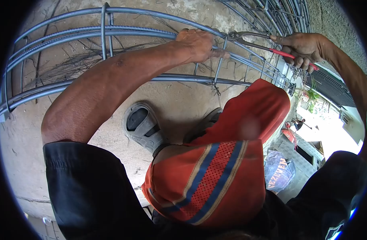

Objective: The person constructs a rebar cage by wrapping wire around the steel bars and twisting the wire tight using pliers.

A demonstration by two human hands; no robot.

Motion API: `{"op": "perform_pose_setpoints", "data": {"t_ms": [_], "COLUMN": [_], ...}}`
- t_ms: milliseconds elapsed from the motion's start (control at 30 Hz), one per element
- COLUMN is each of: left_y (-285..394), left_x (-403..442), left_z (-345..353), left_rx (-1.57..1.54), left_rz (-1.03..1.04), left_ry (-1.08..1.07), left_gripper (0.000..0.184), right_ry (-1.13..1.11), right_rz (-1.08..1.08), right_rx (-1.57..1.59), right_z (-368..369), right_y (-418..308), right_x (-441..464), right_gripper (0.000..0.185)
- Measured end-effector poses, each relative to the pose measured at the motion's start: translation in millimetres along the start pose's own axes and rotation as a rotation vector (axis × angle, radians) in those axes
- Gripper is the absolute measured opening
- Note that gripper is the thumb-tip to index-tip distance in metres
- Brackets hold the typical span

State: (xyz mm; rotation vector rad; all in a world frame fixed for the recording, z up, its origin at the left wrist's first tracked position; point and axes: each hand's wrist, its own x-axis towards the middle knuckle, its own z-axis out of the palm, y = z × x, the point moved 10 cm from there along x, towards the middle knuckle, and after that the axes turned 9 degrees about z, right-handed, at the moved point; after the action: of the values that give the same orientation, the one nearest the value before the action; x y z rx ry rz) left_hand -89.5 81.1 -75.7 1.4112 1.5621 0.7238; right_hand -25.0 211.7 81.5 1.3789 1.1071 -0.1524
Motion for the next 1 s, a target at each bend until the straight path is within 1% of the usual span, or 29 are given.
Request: {"op": "perform_pose_setpoints", "data": {"t_ms": [33, 100, 133, 200, 233, 267, 367, 400, 500, 533, 600, 633, 667, 733, 767, 800, 900, 933, 1000], "left_y": [0.2, -2.6, -4.7, -3.0, -2.4, -1.6, 1.8, 2.9, 2.6, 0.2, -1.6, -1.7, -2.3, 0.0, 0.7, 0.5, 0.7, -0.5, -0.3], "left_x": [2.6, 6.2, 7.0, 5.9, 5.2, 4.3, 1.4, 0.8, -2.5, -3.3, -2.3, -1.9, -1.9, -0.6, 1.0, -0.7, 0.0, 1.6, 4.1], "left_z": [-3.8, -6.9, -8.0, -1.4, -4.3, -6.9, -7.4, -7.6, -7.1, -8.1, -4.5, -4.1, -5.4, -3.4, -2.0, -6.9, -7.0, -7.7, -5.8], "left_rx": [0.008, 0.035, 0.038, 0.022, 0.041, 0.059, 0.038, 0.024, 0.013, 0.009, -0.006, 0.0, 0.012, 0.017, 0.014, 0.014, 0.027, 0.028, 0.02], "left_rz": [0.029, 0.077, 0.061, 0.034, 0.029, 0.026, 0.029, 0.032, 0.001, -0.011, -0.023, -0.023, -0.023, 0.003, 0.027, 0.043, 0.038, 0.045, 0.062], "left_ry": [0.077, 0.221, 0.179, 0.072, 0.088, 0.106, 0.104, 0.092, 0.074, 0.074, 0.066, 0.061, 0.058, 0.072, 0.098, 0.131, 0.102, 0.122, 0.157], "left_gripper": [0.09, 0.09, 0.089, 0.089, 0.088, 0.088, 0.087, 0.087, 0.08, 0.08, 0.079, 0.078, 0.078, 0.08, 0.083, 0.086, 0.085, 0.085, 0.085], "right_ry": [0.101, 0.294, 0.479, 0.713, 0.831, 1.043, 1.675, 1.686, 1.686, 1.654, 1.366, 1.229, 1.186, 0.621, 0.343, 0.159, 0.337, 0.425, 0.737], "right_rz": [-0.063, -0.2, -0.25, -0.536, -0.68, -0.724, -0.538, -0.458, -0.476, -0.541, -0.487, -0.451, -0.612, -0.212, -0.02, 0.034, -0.153, -0.217, -0.565], "right_rx": [-0.092, -0.276, -0.471, -0.693, -0.79, -1.043, -1.325, -1.369, -1.456, -1.387, -1.214, -1.126, -0.988, -0.558, -0.332, -0.204, -0.387, -0.449, -0.765], "right_z": [-13.7, -11.5, -5.2, 6.6, 11.8, 9.9, 17.7, 16.9, 22.4, 20.7, 11.5, 7.8, 1.4, -24.1, -20.0, -10.7, -16.1, -10.2, -0.5], "right_y": [-1.5, -16.4, -30.6, -47.9, -53.1, -47.2, -40.1, -42.0, -41.2, -45.4, -57.0, -58.4, -58.1, -39.5, -21.6, -10.0, -28.2, -37.7, -54.2], "right_x": [2.1, -18.2, -46.2, -74.9, -88.2, -83.1, -95.0, -95.2, -83.6, -86.0, -83.2, -78.6, -73.1, -43.2, -35.4, -24.1, -37.0, -55.3, -78.7], "right_gripper": [0.063, 0.06, 0.054, 0.052, 0.053, 0.063, 0.066, 0.065, 0.062, 0.058, 0.053, 0.055, 0.063, 0.067, 0.069, 0.071, 0.067, 0.052, 0.048]}}
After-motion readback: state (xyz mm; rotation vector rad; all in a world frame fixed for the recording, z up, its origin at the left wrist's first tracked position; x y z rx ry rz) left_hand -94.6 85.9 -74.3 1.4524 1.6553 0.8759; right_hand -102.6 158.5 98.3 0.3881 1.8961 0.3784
